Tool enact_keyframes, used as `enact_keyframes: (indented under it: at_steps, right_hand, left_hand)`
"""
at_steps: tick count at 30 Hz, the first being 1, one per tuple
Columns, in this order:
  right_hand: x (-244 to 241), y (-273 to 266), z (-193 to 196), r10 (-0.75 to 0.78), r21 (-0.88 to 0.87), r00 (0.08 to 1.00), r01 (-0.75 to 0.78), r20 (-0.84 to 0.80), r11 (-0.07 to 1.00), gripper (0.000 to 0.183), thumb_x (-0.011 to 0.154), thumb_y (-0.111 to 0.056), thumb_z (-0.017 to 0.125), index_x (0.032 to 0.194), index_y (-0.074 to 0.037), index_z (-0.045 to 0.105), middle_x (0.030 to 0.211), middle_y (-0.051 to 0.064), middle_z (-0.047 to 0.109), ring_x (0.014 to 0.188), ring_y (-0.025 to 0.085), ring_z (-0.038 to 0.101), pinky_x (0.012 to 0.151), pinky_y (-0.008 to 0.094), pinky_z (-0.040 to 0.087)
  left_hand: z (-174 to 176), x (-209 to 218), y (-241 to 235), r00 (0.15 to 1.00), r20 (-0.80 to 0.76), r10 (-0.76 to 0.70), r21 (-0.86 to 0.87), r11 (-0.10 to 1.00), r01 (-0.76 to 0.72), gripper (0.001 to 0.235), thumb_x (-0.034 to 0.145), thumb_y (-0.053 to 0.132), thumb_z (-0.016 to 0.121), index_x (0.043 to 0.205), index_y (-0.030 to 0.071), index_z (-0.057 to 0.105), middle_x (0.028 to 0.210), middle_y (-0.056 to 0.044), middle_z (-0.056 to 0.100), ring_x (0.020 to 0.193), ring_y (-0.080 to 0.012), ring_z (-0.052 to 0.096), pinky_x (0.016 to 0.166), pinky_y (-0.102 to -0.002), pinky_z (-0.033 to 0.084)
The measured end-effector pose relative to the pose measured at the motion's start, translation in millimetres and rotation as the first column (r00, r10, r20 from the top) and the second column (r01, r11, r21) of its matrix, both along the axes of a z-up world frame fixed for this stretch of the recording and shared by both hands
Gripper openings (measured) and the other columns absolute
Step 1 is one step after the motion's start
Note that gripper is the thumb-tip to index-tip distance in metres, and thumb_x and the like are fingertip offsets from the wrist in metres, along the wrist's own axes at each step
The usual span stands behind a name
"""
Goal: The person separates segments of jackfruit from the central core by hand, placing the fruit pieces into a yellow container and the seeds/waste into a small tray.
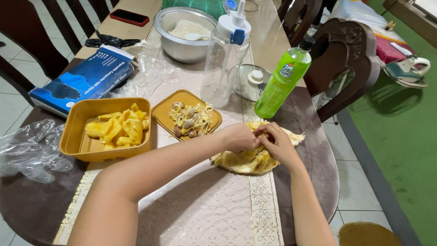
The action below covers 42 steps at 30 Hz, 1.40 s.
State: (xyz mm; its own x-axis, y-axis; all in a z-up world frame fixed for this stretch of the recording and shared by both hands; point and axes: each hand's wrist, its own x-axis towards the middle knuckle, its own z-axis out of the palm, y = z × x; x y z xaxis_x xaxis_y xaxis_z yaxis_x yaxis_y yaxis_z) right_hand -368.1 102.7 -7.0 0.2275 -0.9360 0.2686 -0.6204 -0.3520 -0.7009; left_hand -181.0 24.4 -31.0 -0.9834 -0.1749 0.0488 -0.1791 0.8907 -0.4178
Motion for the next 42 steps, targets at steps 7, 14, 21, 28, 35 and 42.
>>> enact_keyframes:
  at_steps: [7, 14, 21, 28, 35, 42]
  right_hand:
    - [-1.3, 5.8, 5.1, 0.090, 0.011, 0.994, -0.089, -0.062, 0.996, 0.039, 0.080, -0.030, 0.074, 0.111, -0.009, 0.066, 0.116, 0.006, 0.058, 0.110, 0.022, 0.057, 0.092, 0.034, 0.048]
    - [31.4, 23.5, 17.6, -0.003, -0.230, 0.980, -0.044, -0.201, 0.972, 0.038, 0.068, -0.036, 0.086, 0.093, -0.010, 0.074, 0.114, 0.008, 0.054, 0.111, 0.028, 0.050, 0.091, 0.039, 0.044]
    - [25.2, 18.9, 15.2, -0.011, -0.067, 0.968, -0.006, -0.252, 0.998, 0.020, 0.078, -0.028, 0.078, 0.088, -0.010, 0.074, 0.109, 0.003, 0.054, 0.099, 0.025, 0.048, 0.092, 0.036, 0.044]
    - [8.6, 15.1, 17.0, 0.121, 0.012, 0.980, -0.120, -0.159, 0.993, 0.019, 0.079, -0.023, 0.076, 0.089, -0.008, 0.071, 0.115, 0.004, 0.054, 0.116, 0.026, 0.046, 0.102, 0.038, 0.039]
    - [3.5, 12.3, 15.9, 0.136, 0.105, 0.979, -0.121, -0.153, 0.987, 0.017, 0.079, -0.023, 0.075, 0.086, -0.009, 0.070, 0.115, 0.003, 0.053, 0.118, 0.025, 0.045, 0.101, 0.037, 0.040]
    - [-1.7, 8.4, 12.1, 0.164, 0.096, 0.977, -0.151, -0.140, 0.984, 0.017, 0.080, -0.020, 0.076, 0.085, -0.006, 0.068, 0.116, 0.004, 0.054, 0.117, 0.025, 0.046, 0.104, 0.037, 0.038]
  left_hand:
    - [-25.3, -11.1, -14.4, 0.995, 0.086, 0.049, -0.015, 0.999, -0.048, 0.013, 0.085, 0.022, 0.070, 0.073, 0.019, 0.074, 0.071, 0.005, 0.070, 0.068, -0.0187, 0.073, 0.056, -0.037, 0.055]
    - [-25.5, 14.5, -12.2, 0.988, 0.044, 0.150, 0.096, 0.983, -0.154, 0.017, 0.086, 0.026, 0.067, 0.073, 0.019, 0.074, 0.070, 0.000, 0.072, 0.067, -0.0221, 0.072, 0.056, -0.040, 0.054]
    - [-23.9, 45.0, 6.0, 0.949, -0.077, 0.305, 0.320, 0.909, -0.266, 0.036, 0.094, 0.040, 0.063, 0.074, 0.011, 0.072, 0.062, -0.003, 0.068, 0.058, -0.0210, 0.070, 0.054, -0.039, 0.053]
    - [-31.7, 50.4, 6.1, 0.947, -0.123, 0.297, 0.271, 0.928, -0.256, 0.029, 0.092, 0.029, 0.063, 0.072, 0.009, 0.068, 0.058, -0.004, 0.067, 0.055, -0.0227, 0.070, 0.051, -0.039, 0.054]
    - [-33.9, 58.7, 4.5, 0.948, -0.219, 0.231, 0.186, 0.964, -0.192, 0.017, 0.087, 0.018, 0.063, 0.073, 0.007, 0.067, 0.058, -0.005, 0.066, 0.056, -0.0236, 0.069, 0.051, -0.039, 0.054]
    - [-26.0, 62.9, 3.8, 0.948, -0.222, 0.229, 0.184, 0.965, -0.190, 0.019, 0.089, 0.018, 0.065, 0.073, 0.007, 0.063, 0.057, -0.005, 0.065, 0.055, -0.0236, 0.068, 0.050, -0.039, 0.053]
